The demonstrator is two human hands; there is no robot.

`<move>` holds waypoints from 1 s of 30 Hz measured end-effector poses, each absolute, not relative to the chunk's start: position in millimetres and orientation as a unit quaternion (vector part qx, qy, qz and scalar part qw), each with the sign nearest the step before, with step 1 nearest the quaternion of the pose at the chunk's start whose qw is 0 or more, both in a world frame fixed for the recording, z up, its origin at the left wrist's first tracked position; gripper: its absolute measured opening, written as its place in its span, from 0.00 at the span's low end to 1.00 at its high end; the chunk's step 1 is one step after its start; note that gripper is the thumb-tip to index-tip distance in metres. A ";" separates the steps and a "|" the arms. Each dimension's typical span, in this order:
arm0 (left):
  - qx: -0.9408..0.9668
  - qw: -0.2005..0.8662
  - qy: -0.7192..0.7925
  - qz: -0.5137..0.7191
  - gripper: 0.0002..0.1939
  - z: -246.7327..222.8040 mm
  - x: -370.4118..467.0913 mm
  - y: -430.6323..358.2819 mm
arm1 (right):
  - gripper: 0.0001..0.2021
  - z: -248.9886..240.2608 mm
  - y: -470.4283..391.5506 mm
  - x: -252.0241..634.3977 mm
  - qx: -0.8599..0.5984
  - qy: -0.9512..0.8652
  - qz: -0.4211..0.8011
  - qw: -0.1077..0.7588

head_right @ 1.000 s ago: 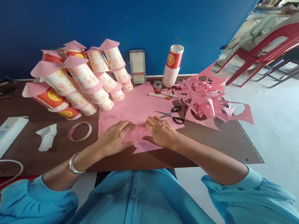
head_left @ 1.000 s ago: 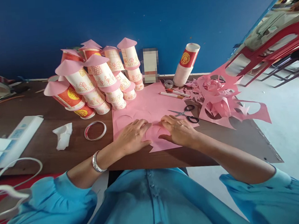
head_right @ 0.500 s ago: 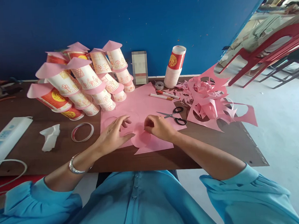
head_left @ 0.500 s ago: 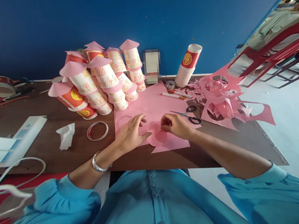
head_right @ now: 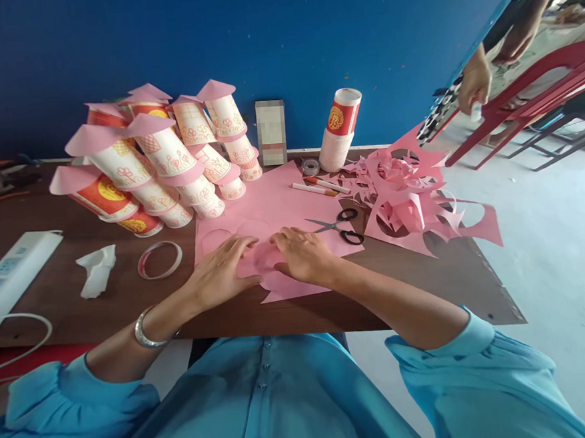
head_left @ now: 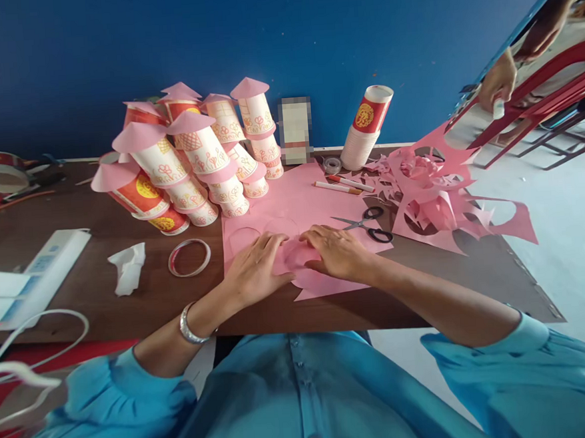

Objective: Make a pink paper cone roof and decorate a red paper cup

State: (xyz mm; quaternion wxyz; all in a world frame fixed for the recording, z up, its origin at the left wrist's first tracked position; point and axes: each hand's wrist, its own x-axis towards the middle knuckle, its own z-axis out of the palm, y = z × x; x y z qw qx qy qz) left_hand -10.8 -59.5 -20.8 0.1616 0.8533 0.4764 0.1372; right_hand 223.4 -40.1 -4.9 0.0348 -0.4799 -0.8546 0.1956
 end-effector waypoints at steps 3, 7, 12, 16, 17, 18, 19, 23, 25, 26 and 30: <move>0.852 0.164 0.481 0.126 0.32 -19.9 -11.7 -61.0 | 0.15 -8.4 -38.6 222.5 -0.481 -0.849 0.216 0.009; 0.850 0.167 0.486 0.119 0.28 -19.4 -12.6 -59.3 | 0.10 -13.5 -33.6 224.9 -0.479 -0.848 0.227 0.030; 0.828 0.215 0.495 0.155 0.22 -22.4 -7.2 -56.1 | 0.11 -16.1 -34.5 226.8 -0.471 -0.847 0.235 0.075; 0.785 0.329 0.470 0.232 0.15 -28.6 -0.1 -48.3 | 0.15 -17.8 -37.0 229.9 -0.492 -0.814 0.279 0.134; 0.777 0.349 0.460 0.251 0.14 -29.6 0.6 -43.3 | 0.19 -18.3 -37.0 231.6 -0.494 -0.805 0.287 0.156; 0.771 0.362 0.452 0.265 0.15 -29.9 0.5 -36.6 | 0.21 -18.6 -36.8 233.9 -0.499 -0.797 0.292 0.177; 0.769 0.369 0.444 0.275 0.15 -29.4 -0.3 -28.0 | 0.22 -18.6 -36.6 237.0 -0.507 -0.787 0.291 0.196; 0.791 0.376 0.423 0.233 0.15 -21.3 -6.9 18.1 | 0.12 -15.8 -38.8 258.8 -0.531 -0.763 0.272 0.247; 0.806 0.340 0.443 0.198 0.14 -16.5 -9.1 38.2 | 0.06 -12.2 -42.6 275.3 -0.536 -0.764 0.240 0.268; 0.812 0.313 0.456 0.189 0.14 -14.9 -9.3 45.1 | 0.05 -9.9 -44.5 284.5 -0.542 -0.766 0.207 0.277; 0.828 0.181 0.487 0.211 0.17 -15.4 -5.7 50.3 | 0.12 0.4 -40.1 322.7 -0.606 -0.758 0.025 0.238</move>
